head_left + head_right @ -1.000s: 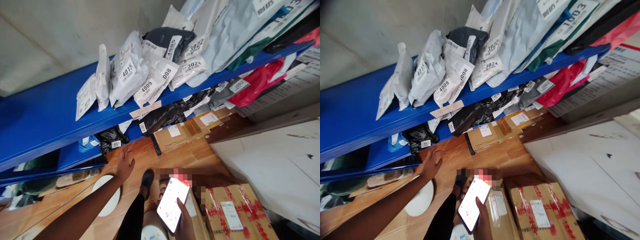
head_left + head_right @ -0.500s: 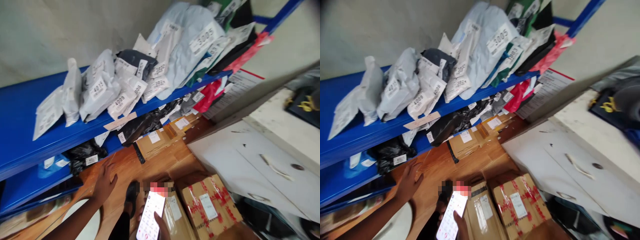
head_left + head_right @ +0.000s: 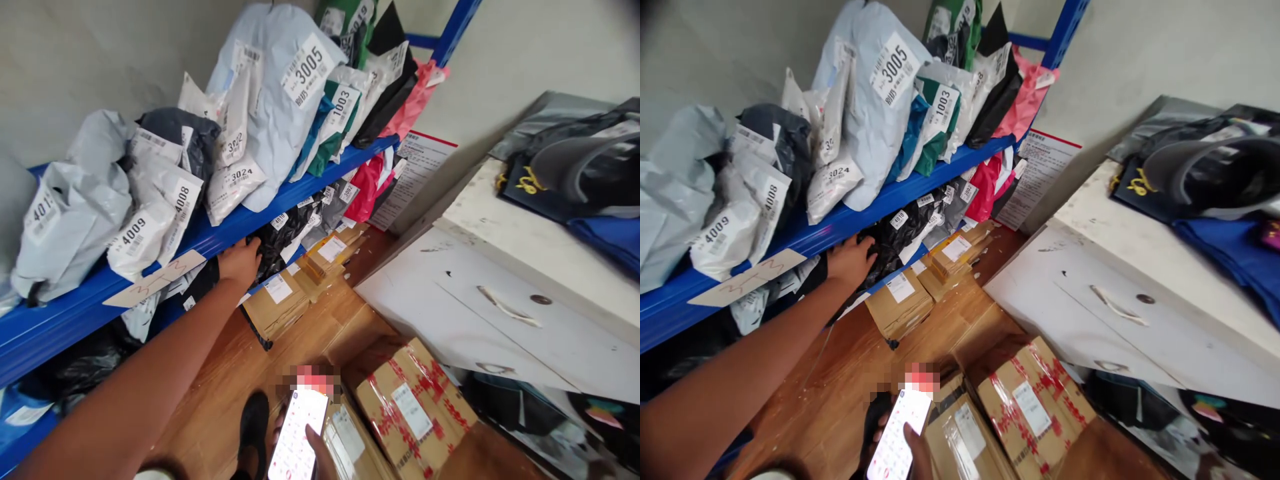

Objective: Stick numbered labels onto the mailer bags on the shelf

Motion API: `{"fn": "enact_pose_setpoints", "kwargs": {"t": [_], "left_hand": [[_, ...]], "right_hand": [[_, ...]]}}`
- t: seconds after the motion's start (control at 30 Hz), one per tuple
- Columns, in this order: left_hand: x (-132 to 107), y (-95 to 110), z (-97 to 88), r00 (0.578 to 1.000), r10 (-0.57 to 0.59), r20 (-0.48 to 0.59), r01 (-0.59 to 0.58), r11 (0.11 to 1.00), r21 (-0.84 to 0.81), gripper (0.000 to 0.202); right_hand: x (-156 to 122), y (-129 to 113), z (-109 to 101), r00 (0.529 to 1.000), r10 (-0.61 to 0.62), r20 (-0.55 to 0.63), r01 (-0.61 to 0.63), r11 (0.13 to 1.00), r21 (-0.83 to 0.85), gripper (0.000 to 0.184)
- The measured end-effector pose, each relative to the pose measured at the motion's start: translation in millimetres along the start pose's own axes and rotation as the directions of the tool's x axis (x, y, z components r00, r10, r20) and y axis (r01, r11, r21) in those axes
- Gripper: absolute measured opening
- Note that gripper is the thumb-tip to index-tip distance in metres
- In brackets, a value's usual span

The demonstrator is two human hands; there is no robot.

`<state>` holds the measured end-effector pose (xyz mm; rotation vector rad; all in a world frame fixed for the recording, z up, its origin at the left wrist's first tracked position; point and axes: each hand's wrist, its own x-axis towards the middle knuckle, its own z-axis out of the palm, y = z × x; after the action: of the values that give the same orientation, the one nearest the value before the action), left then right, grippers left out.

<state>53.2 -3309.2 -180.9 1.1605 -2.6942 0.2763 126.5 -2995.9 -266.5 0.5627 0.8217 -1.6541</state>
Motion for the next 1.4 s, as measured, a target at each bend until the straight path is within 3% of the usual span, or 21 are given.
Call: {"fn": "enact_pose_setpoints", "kwargs": {"t": [0.1, 0.2, 0.27, 0.37, 0.47, 0.57, 0.83, 1.13, 1.2, 1.3, 1.4], "left_hand": [[-2, -16, -0.1, 0.998, 0.065, -0.008, -0.065, 0.997, -0.039, 0.021], [-23, -33, 3.5, 0.981, 0.109, -0.161, -0.124, 0.989, -0.086, 0.019], [-39, -44, 4.9, 0.95, 0.145, -0.278, -0.176, 0.98, -0.089, 0.017], [-60, -61, 2.4, 0.897, 0.168, -0.409, -0.217, 0.973, -0.075, 0.013], [-73, -76, -2.5, 0.867, 0.172, -0.468, -0.237, 0.968, -0.084, 0.011], [-81, -85, -4.3, 0.847, 0.19, -0.496, -0.267, 0.96, -0.088, 0.01], [-98, -91, -3.2, 0.831, 0.143, -0.538, -0.265, 0.951, -0.157, 0.012], [-115, -96, -3.5, 0.811, 0.095, -0.577, -0.262, 0.941, -0.213, 0.021], [-119, -93, -3.3, 0.828, 0.063, -0.557, -0.215, 0.954, -0.211, 0.021], [-120, -82, -3.2, 0.867, 0.078, -0.492, -0.165, 0.977, -0.137, 0.022], [-113, -65, 1.4, 0.864, 0.082, -0.497, -0.139, 0.987, -0.079, 0.025]], "right_hand": [[11, -4, 11, 0.995, -0.026, 0.098, 0.026, 1.0, 0.002, 0.043], [21, -15, 24, 0.989, -0.06, 0.138, 0.059, 0.998, 0.014, 0.044], [29, -27, 33, 0.988, -0.087, 0.125, 0.086, 0.996, 0.008, 0.046], [44, -49, 52, 0.992, -0.093, 0.087, 0.1, 0.992, -0.078, 0.064], [63, -69, 77, 0.99, -0.14, 0.035, 0.143, 0.98, -0.136, 0.08], [86, -83, 106, 0.979, -0.203, 0.028, 0.205, 0.968, -0.143, 0.08], [134, -93, 156, 0.962, -0.215, 0.167, 0.246, 0.95, -0.19, 0.044], [156, -93, 170, 0.955, -0.267, 0.133, 0.278, 0.957, -0.077, 0.049], [154, -92, 170, 0.95, -0.271, 0.156, 0.286, 0.955, -0.078, 0.055], [140, -89, 171, 0.925, -0.21, 0.316, 0.252, 0.963, -0.098, 0.061], [123, -85, 175, 0.841, -0.073, 0.537, 0.168, 0.977, -0.13, 0.066]]}}
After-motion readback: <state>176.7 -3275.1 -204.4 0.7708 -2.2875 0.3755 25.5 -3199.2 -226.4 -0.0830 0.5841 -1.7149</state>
